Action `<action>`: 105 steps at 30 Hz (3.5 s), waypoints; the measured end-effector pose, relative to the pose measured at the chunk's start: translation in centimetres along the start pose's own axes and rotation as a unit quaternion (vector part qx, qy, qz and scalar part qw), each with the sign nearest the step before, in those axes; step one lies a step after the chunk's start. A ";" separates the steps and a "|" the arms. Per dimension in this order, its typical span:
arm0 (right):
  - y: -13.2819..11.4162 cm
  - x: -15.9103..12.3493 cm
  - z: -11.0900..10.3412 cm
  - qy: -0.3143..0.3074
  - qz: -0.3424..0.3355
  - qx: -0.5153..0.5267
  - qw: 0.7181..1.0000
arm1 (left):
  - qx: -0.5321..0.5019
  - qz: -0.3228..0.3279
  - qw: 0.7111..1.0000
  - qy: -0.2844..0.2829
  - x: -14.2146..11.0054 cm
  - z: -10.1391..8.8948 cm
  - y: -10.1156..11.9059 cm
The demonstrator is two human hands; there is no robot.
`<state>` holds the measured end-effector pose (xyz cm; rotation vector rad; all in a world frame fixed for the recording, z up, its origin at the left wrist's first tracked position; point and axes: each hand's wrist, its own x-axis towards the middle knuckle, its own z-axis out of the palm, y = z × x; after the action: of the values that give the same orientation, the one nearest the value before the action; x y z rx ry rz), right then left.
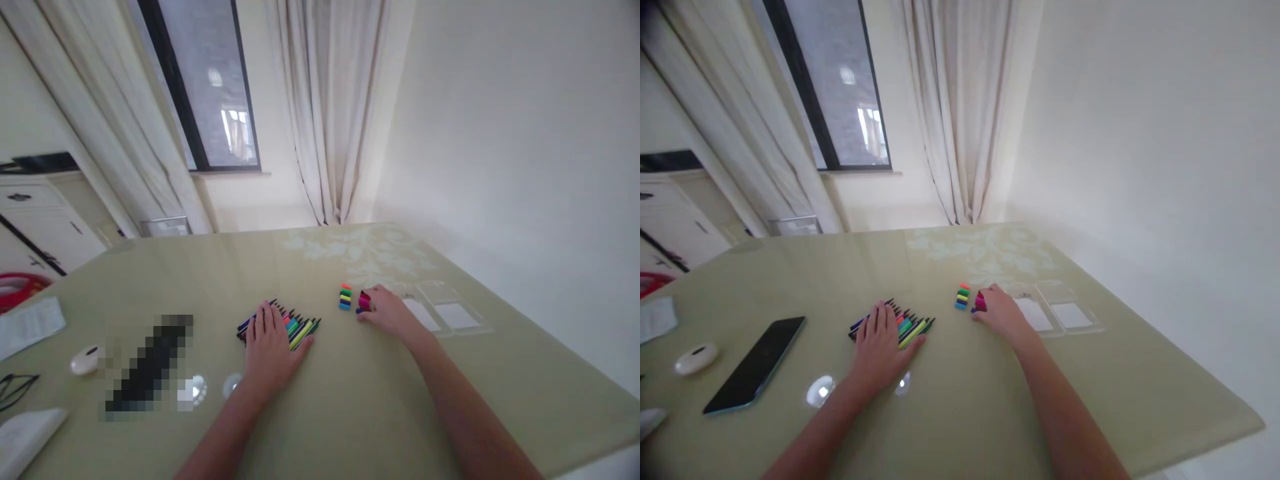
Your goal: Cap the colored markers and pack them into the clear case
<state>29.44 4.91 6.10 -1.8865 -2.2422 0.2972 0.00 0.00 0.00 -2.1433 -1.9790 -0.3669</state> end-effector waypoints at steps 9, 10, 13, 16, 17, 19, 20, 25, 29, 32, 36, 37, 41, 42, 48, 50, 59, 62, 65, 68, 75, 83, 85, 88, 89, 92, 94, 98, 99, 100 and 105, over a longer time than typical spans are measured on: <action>-0.5 0.1 0.5 -0.003 -0.011 0.016 1.000 | 0.033 -0.006 0.999 -0.015 1.9 0.2 -2.8; -0.6 0.1 0.5 -0.001 -0.014 0.020 1.000 | 0.033 -0.008 0.999 -0.015 2.0 0.2 -3.1; -0.7 0.1 0.5 0.008 -0.026 0.026 0.999 | 0.035 -0.007 0.999 -0.016 2.3 0.4 -4.2; -0.8 0.1 0.6 0.014 -0.031 0.029 0.999 | 0.033 0.002 0.999 -0.024 2.6 0.7 -5.2; -0.8 0.1 0.6 0.016 -0.031 0.030 0.999 | 0.031 0.007 0.999 -0.028 2.7 0.8 -5.4; -0.8 0.1 0.7 0.017 -0.030 0.029 0.999 | 0.030 0.016 0.999 -0.031 2.7 0.9 -5.8; -0.8 0.2 0.7 0.018 -0.029 0.028 0.999 | 0.030 0.021 0.999 -0.030 2.7 0.9 -5.9; -0.8 0.2 0.6 0.028 -0.023 0.001 0.999 | 0.037 0.025 0.999 -0.002 2.1 0.4 -5.0; -1.0 0.1 0.6 0.026 -0.016 -0.011 0.999 | 0.039 0.010 0.999 -0.011 1.6 0.1 -3.6; -1.3 -0.1 0.5 0.024 -0.016 -0.011 1.000 | 0.037 0.002 0.999 -0.023 1.5 0.1 -3.2; -1.6 -0.2 0.4 0.028 -0.020 -0.027 0.999 | 0.028 0.012 0.999 -0.028 1.8 0.4 -3.9; -1.6 -0.2 0.4 0.025 -0.019 -0.033 0.999 | 0.024 0.016 0.999 -0.027 1.9 0.5 -4.2; -1.5 0.0 0.6 0.017 -0.016 -0.044 0.999 | 0.017 0.034 0.999 -0.024 2.3 0.9 -5.2; -1.5 0.0 0.6 0.018 -0.016 -0.043 0.999 | 0.017 0.039 0.999 -0.025 2.4 1.0 -5.4; -1.7 -0.2 0.4 0.016 0.000 -0.056 0.998 | 0.022 0.045 0.999 -0.002 2.8 1.6 -6.0; -1.8 -0.2 0.3 0.016 0.012 -0.065 0.998 | 0.019 0.045 0.999 0.017 2.7 1.5 -5.9; -2.2 0.6 2.2 0.128 -0.033 -0.067 0.989 | -0.025 0.102 0.990 0.099 1.9 -1.1 -2.9; -2.7 1.0 3.3 0.129 -0.060 -0.059 0.988 | -0.033 0.114 0.988 0.100 1.8 -1.6 -1.8; -3.3 1.2 4.0 0.124 -0.073 -0.039 0.989 | -0.037 0.111 0.989 0.095 1.8 -1.9 -1.5; -3.9 1.1 4.3 0.110 -0.106 -0.001 0.988 | -0.036 0.097 0.991 0.089 1.7 -2.3 -1.5; -4.6 1.1 5.0 0.120 -0.125 0.005 0.985 | -0.025 0.048 0.997 0.054 1.6 -2.7 -1.3; -5.1 0.7 4.3 0.137 -0.185 0.178 0.957 | -0.123 0.081 0.988 0.042 2.0 -2.0 -0.9; -5.4 0.2 3.6 0.128 -0.190 0.260 0.938 | -0.175 0.098 0.978 0.057 1.9 -2.0 -0.8; -5.9 -0.3 2.8 0.136 -0.189 0.332 0.914 | -0.231 0.132 0.956 0.123 1.6 -2.5 -0.7; -6.0 -0.4 2.5 0.143 -0.192 0.343 0.908 | -0.241 0.138 0.950 0.145 1.6 -2.7 -0.7; -6.2 -0.6 2.1 0.158 -0.216 0.360 0.894 | -0.258 0.146 0.937 0.185 1.4 -3.3 -0.6; -6.3 -0.7 1.9 0.161 -0.230 0.361 0.889 | -0.263 0.154 0.934 0.189 1.3 -3.6 -0.4; -6.6 -1.0 1.5 0.155 -0.239 0.351 0.892 | -0.252 0.170 0.937 0.172 1.2 -3.9 -0.2; -6.7 -1.1 1.5 0.152 -0.239 0.346 0.895 | -0.248 0.170 0.939 0.168 1.2 -3.9 -0.2; -6.8 -1.2 1.4 0.148 -0.238 0.339 0.898 | -0.245 0.170 0.940 0.165 1.2 -3.9 -0.2; -7.3 -1.4 1.3 0.118 -0.247 0.317 0.908 | -0.246 0.191 0.936 0.162 1.1 -3.9 -0.1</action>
<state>22.36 2.24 6.81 -0.9385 -2.0239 0.5852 -0.19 -0.23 4.07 -2.4751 -1.3465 -1.1553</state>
